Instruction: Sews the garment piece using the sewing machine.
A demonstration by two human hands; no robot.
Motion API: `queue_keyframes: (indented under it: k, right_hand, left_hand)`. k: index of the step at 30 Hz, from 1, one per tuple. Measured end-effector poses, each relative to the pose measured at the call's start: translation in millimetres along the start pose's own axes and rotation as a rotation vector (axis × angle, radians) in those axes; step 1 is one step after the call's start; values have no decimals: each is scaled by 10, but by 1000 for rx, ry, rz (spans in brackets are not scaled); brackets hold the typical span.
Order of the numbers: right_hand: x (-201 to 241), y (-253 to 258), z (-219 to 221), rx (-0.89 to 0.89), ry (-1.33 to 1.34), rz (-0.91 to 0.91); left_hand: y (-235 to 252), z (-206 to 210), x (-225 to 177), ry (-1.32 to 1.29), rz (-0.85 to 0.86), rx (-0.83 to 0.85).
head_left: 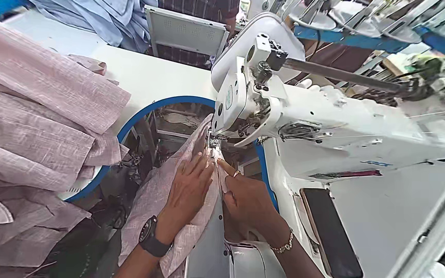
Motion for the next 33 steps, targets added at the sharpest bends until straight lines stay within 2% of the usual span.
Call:
queue_keyframes:
  k: [6,9,12,14,19,24,27,33]
  right_hand:
    - [27,49,2,-4,16,40]
    - [66,69,54,43,268,194]
    - [149,110,201,32,653,393]
    - [173,160,319,-10,758,437]
    - [200,177,311,-107,484,411]
    - [102,135,299,-76,799,491]
    - [85,164,308,-97,823,490]
    - [304,309,237,-181,242,458]
  left_hand:
    - [139,39,31,7,49,-46]
    - [150,42,-39,2,59,-110]
    - [101,36,-10,-226,-10,-156]
    - [88,51,28,-307,-5,-197]
    - [121,48,-12,-312,17,-179]
    - [135,93,-6,-278,31,-194]
    - [159,87,-12,-286,13,-200]
    - [260,187,80,-304,13,-315]
Point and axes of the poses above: each hand's wrist, its own y-axis towards the middle knuckle, its own z-axis out of the palm, x = y × z, the point moved 2 cm from there along y, towards the middle knuckle, and after that the axes turned 14 degrees about -y, right-handed, at the moved point
